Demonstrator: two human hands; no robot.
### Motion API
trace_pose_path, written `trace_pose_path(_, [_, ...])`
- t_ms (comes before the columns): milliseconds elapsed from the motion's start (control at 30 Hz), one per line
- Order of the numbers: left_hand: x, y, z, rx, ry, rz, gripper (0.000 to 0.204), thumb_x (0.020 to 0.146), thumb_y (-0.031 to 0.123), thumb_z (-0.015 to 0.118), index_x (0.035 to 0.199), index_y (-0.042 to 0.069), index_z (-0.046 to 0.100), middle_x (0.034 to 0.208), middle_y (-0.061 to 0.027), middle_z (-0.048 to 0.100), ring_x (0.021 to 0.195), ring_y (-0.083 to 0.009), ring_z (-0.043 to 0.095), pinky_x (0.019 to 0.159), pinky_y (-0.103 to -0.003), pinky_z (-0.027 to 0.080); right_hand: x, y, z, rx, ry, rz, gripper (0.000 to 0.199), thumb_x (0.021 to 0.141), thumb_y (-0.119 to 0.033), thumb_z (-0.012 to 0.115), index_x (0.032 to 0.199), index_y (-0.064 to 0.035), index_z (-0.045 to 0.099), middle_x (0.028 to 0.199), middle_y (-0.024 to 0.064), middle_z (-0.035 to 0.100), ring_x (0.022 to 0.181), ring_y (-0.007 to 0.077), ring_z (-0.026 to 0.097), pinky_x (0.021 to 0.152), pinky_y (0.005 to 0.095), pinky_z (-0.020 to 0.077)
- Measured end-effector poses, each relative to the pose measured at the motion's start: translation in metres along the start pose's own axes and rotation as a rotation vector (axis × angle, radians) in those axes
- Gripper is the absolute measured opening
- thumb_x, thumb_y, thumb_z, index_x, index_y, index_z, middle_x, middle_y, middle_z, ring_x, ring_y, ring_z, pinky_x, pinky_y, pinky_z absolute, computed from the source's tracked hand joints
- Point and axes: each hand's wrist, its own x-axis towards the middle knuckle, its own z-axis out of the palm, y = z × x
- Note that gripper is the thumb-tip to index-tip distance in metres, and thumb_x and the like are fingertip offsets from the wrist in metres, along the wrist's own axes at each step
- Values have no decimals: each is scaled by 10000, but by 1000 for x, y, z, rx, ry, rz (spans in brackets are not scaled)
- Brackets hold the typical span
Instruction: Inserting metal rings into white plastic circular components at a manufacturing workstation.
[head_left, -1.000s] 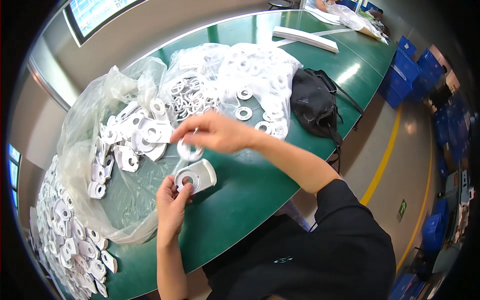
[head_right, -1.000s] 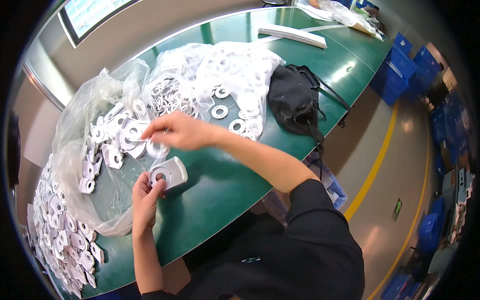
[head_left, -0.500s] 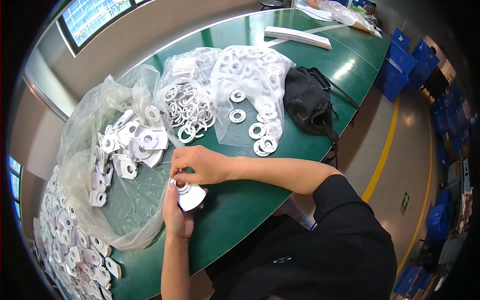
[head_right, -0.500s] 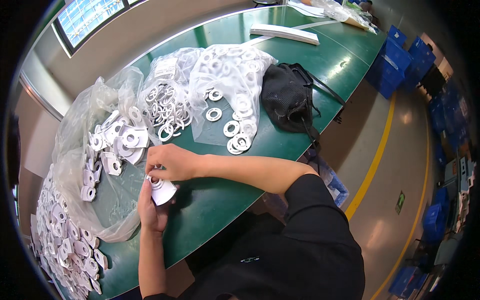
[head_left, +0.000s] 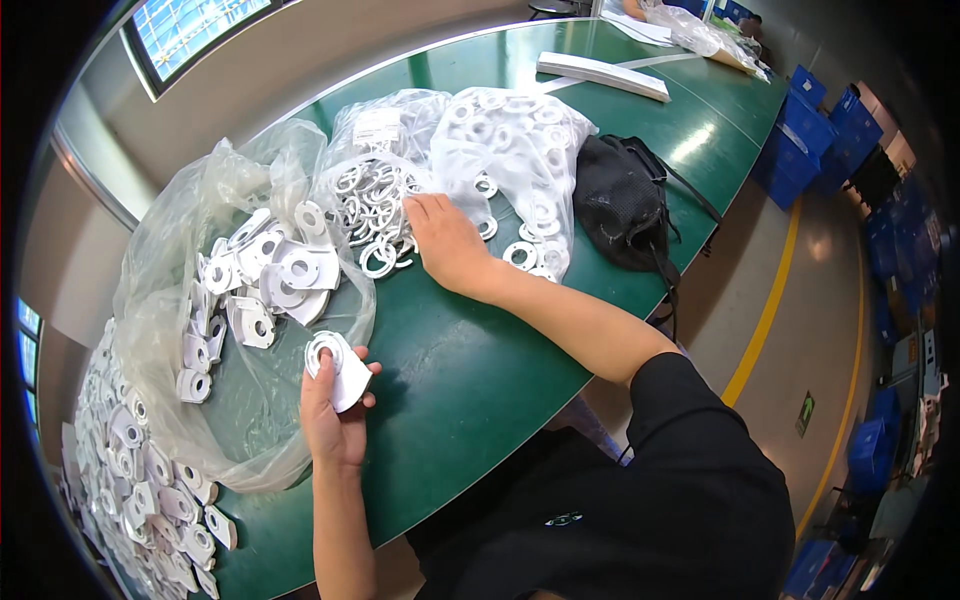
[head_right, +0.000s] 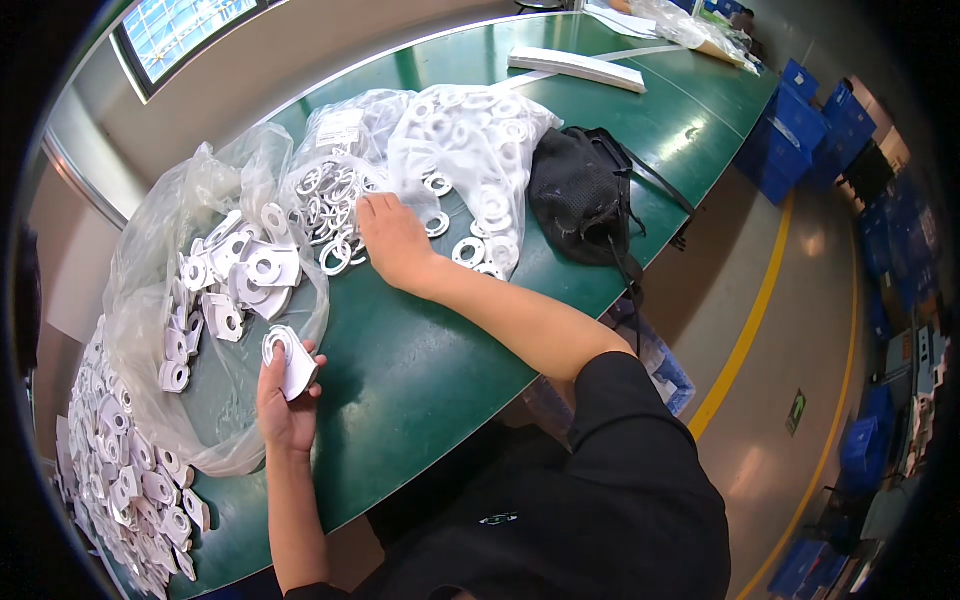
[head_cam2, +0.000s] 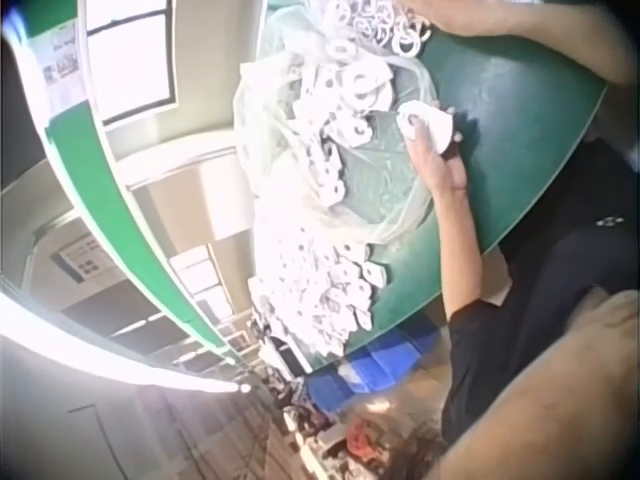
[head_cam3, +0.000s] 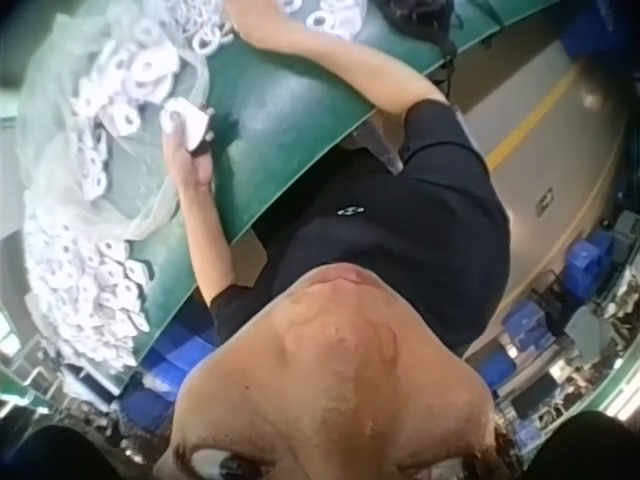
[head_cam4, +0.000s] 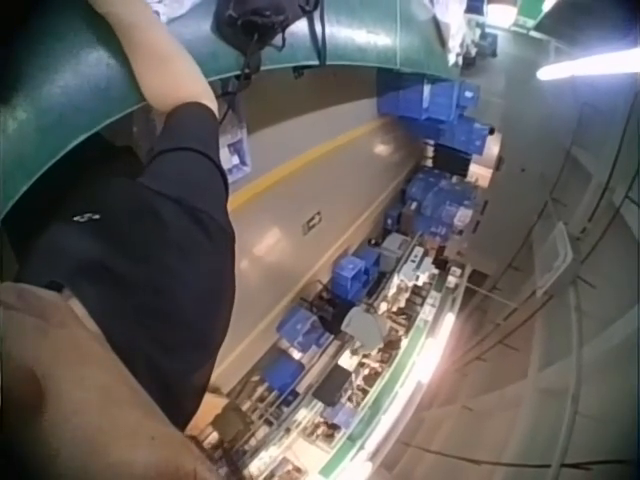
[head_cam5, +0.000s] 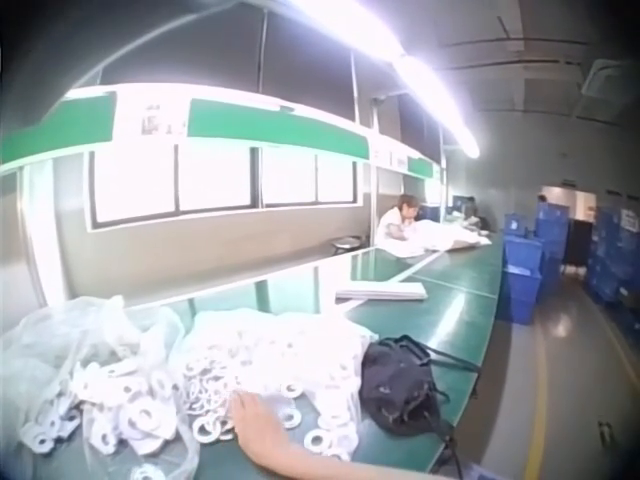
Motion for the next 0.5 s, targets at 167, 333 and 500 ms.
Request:
trace_pose_path(167, [-3,-2,5,73,-105,8,266,968,252,486,1162,73,459,1052,-181,629,817,-267,660,486,-265,466,0,-3,-9,-75,-290,84,267,787,-133,637,1027,-34,576,1015,109,569,965,279,549,818,399,447])
trace_pose_path(333, [-3,-5,7,74,-145,-16,283,973,249,471,1195,75,452,1080,-180,630,812,-246,664,466,-246,442,4,8,-9,-107,-288,15,246,774,-168,676,988,-83,588,916,52,588,910,247,558,776,379,438])
trace_pose_path(500, [-3,-7,5,101,-171,-39,293,981,249,453,1200,56,427,1081,-196,624,800,-244,668,459,-244,437,16,7,-14,50,0,11,82,828,-134,629,872,-89,576,835,52,586,866,229,555,797,386,409])
